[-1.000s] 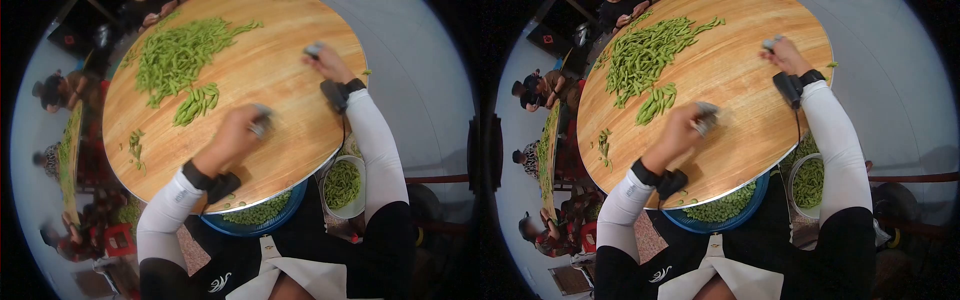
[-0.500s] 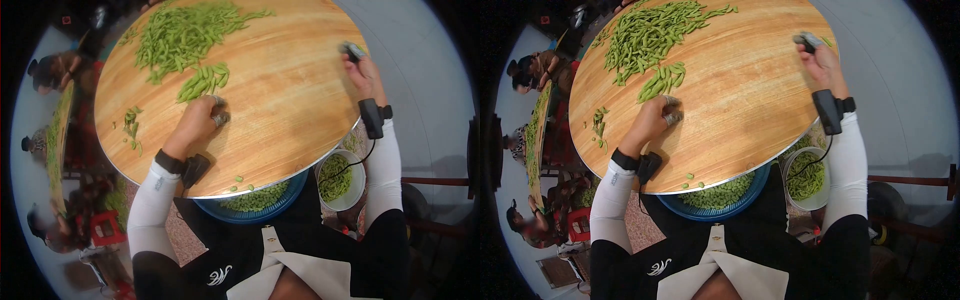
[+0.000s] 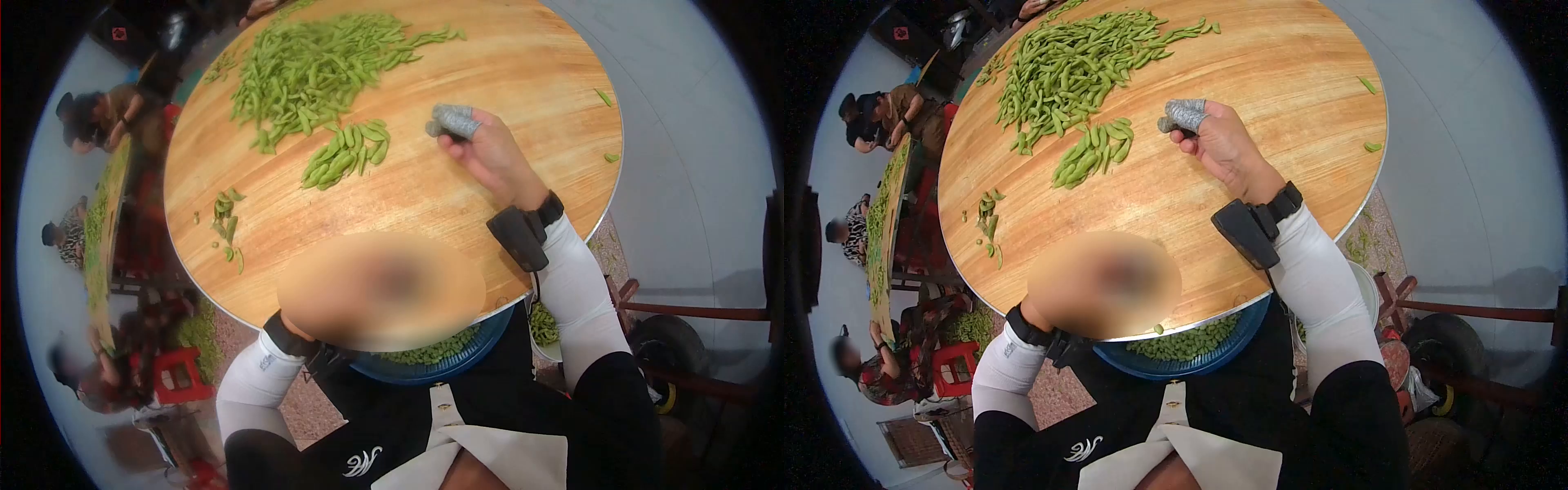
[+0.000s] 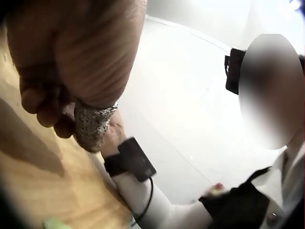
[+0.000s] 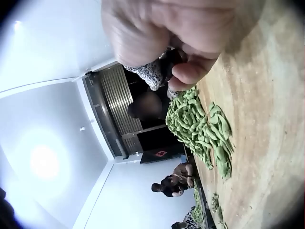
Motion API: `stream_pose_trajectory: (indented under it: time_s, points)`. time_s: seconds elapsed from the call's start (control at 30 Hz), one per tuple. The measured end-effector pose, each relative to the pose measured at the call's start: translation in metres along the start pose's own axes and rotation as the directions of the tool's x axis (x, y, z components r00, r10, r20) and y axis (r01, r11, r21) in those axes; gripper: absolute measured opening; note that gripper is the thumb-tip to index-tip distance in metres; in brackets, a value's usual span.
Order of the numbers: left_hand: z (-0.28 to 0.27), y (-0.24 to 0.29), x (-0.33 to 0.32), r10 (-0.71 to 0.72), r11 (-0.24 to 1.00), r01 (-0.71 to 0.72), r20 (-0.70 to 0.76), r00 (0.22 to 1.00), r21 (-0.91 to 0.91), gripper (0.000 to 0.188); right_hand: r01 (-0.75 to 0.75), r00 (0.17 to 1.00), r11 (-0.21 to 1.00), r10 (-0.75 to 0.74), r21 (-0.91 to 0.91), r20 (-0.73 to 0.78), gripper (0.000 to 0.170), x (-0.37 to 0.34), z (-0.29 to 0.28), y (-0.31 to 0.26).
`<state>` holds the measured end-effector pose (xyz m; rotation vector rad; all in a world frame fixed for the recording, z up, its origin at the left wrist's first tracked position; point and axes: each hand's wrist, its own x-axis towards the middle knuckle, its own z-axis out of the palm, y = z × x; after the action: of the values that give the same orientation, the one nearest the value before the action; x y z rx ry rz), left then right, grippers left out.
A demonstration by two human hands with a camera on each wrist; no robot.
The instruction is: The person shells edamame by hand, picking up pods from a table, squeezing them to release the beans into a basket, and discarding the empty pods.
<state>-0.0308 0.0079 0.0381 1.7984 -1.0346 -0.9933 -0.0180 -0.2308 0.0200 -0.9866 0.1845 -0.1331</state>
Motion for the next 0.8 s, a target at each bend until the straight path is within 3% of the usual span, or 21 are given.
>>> stream_pose_trajectory:
  time_s: [0.03,0.1,0.17,0.2,0.23,0.3,0.53,0.6,0.63,0.67,0.7,0.73,0.8]
  points:
    - [-0.001,0.008,0.000,-0.060,0.996,0.054,0.086,0.995,0.067,0.011,-0.002,1.000,1.000,0.002,-0.017,0.000,0.017,0.000,0.000,0.000]
    - [-0.009,-0.002,0.017,0.167,0.982,-0.143,-0.221,0.961,0.122,0.010,0.003,0.999,1.000,-0.003,0.004,0.036,0.017,0.001,0.001,0.003]
    - [-0.032,-0.006,0.042,0.290,0.873,-0.038,-0.453,0.843,0.487,0.015,0.005,0.998,1.000,-0.006,0.025,0.068,0.016,-0.003,0.005,0.005]
    - [-0.037,-0.006,0.053,0.302,0.846,0.053,-0.559,0.773,0.530,0.013,-0.008,0.999,1.000,0.008,0.008,0.039,0.015,-0.007,0.010,0.003]
    - [-0.044,-0.010,0.062,0.304,0.847,0.050,-0.558,0.772,0.529,0.013,-0.020,1.000,1.000,0.020,-0.008,0.010,0.013,-0.009,0.014,0.002]
    - [-0.054,-0.020,0.079,0.361,0.624,0.215,-0.522,0.773,0.751,0.010,-0.024,0.999,0.996,0.026,-0.080,0.028,0.013,-0.005,0.012,0.006]
    - [-0.056,-0.027,0.086,0.293,0.619,0.241,-0.504,0.813,0.748,0.012,-0.132,0.983,0.874,0.177,-0.468,0.052,0.017,-0.007,0.018,0.016]
    - [-0.052,-0.030,0.079,0.342,0.739,0.135,-0.540,0.769,0.660,0.011,-0.145,0.978,0.886,0.195,-0.439,0.069,0.014,-0.009,0.022,0.018]
    - [-0.049,-0.030,0.074,0.342,0.738,0.134,-0.539,0.769,0.661,0.011,-0.162,0.973,0.899,0.213,-0.407,0.084,0.011,-0.011,0.023,0.020]
    - [-0.044,-0.028,0.068,0.139,0.969,0.020,-0.612,0.779,0.246,0.012,-0.162,0.974,0.900,0.212,-0.405,0.084,0.011,-0.013,0.024,0.021]
    - [-0.040,-0.025,0.062,-0.075,0.969,-0.079,-0.582,0.810,-0.234,0.012,-0.152,0.963,0.902,0.227,-0.404,0.144,0.014,-0.015,0.025,0.022]
    - [-0.036,-0.022,0.055,-0.077,0.925,-0.154,-0.569,0.819,-0.347,0.016,-0.144,0.948,0.904,0.243,-0.404,0.206,0.017,-0.016,0.026,0.023]
    - [-0.025,-0.019,0.048,-0.031,0.927,-0.214,-0.632,0.774,-0.308,0.019,-0.130,0.953,0.914,0.222,-0.384,0.207,0.017,-0.020,0.032,0.026]
